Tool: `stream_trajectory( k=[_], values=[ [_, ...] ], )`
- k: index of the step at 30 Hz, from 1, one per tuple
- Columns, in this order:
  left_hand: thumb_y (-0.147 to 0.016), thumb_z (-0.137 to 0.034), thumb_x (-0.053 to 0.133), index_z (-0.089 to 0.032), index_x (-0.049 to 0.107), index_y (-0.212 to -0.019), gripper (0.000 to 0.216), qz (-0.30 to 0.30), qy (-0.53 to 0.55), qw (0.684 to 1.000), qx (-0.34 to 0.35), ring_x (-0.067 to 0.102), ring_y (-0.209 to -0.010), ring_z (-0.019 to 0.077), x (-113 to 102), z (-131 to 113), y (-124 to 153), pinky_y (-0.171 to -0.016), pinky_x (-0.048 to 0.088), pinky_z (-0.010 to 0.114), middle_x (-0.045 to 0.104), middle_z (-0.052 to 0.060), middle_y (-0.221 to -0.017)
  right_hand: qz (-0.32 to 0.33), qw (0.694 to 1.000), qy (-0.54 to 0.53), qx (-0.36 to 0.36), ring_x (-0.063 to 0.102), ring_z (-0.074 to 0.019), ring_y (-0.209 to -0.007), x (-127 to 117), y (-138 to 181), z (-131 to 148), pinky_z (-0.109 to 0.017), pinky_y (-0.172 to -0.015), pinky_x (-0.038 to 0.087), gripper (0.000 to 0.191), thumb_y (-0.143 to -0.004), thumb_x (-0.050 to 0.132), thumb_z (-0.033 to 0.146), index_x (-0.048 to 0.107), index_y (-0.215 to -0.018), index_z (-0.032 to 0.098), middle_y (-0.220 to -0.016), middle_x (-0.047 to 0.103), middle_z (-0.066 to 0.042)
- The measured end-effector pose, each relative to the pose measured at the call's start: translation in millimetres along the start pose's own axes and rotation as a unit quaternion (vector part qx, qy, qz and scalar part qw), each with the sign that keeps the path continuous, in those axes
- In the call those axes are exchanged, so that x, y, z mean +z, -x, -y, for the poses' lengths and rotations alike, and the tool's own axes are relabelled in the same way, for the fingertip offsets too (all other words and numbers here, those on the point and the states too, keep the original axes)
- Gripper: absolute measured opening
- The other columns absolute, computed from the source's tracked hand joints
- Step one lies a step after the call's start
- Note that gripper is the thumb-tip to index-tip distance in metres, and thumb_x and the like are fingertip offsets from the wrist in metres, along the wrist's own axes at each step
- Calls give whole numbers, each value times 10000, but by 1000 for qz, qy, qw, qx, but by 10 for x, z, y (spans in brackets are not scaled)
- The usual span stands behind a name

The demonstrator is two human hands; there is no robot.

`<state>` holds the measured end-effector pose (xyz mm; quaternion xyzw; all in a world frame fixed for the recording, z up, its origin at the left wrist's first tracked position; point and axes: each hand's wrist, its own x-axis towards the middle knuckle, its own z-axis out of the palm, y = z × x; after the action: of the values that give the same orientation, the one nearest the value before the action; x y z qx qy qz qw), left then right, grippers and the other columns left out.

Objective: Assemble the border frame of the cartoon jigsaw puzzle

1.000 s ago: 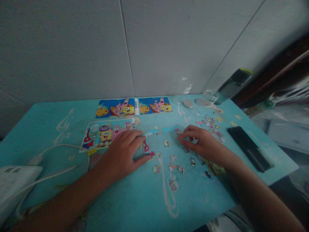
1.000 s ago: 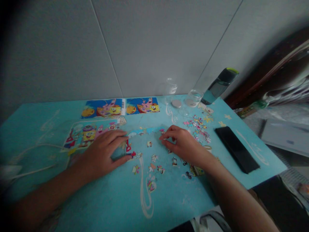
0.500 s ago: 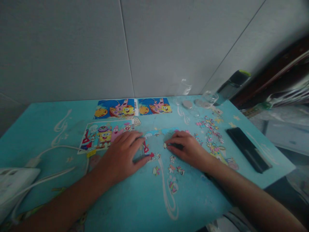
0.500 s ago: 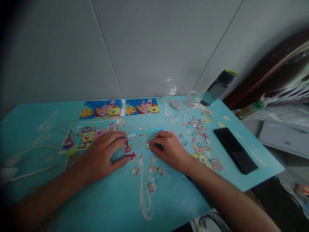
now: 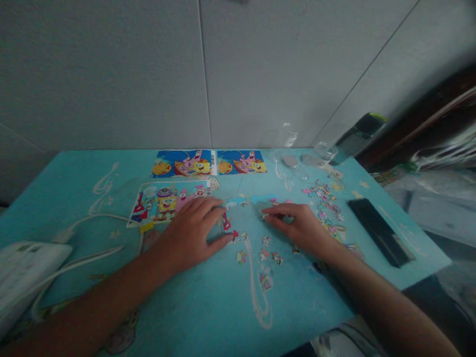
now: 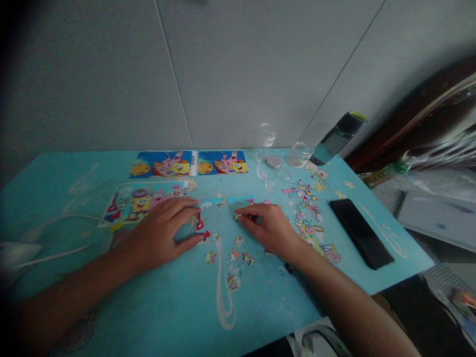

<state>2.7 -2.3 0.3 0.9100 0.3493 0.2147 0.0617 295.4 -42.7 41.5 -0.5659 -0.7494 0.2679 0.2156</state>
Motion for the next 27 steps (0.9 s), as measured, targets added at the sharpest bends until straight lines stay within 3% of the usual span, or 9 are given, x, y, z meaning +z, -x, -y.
stream_trajectory(
  k=[11,18,27],
  values=[
    [-918,-573,597,-169,602,-1255,526,18,-9,1000,-4,547,-1242,325,-2,-1,4,-1087,429,536,597,148,-1326,3,998,59,19,695,-191,-776,-58,3,41,-317,-759,516,108,-930,648,278,745,-930,230,-871,773,-27],
    [-901,-569,617,-197,601,-1265,520,8,-5,1000,-7,557,-1235,333,0,3,0,-1081,433,547,597,142,-1331,29,998,-23,57,699,-167,-759,-24,44,34,-281,-710,513,118,-926,664,319,744,-911,233,-857,764,-1],
    [-904,-561,619,-166,604,-1258,530,10,-11,1000,-6,553,-1234,339,2,3,2,-1077,429,557,596,155,-1330,25,994,102,31,681,-217,-821,-83,42,41,-348,-772,505,148,-908,715,347,748,-833,223,-901,739,-56]
  ],
)
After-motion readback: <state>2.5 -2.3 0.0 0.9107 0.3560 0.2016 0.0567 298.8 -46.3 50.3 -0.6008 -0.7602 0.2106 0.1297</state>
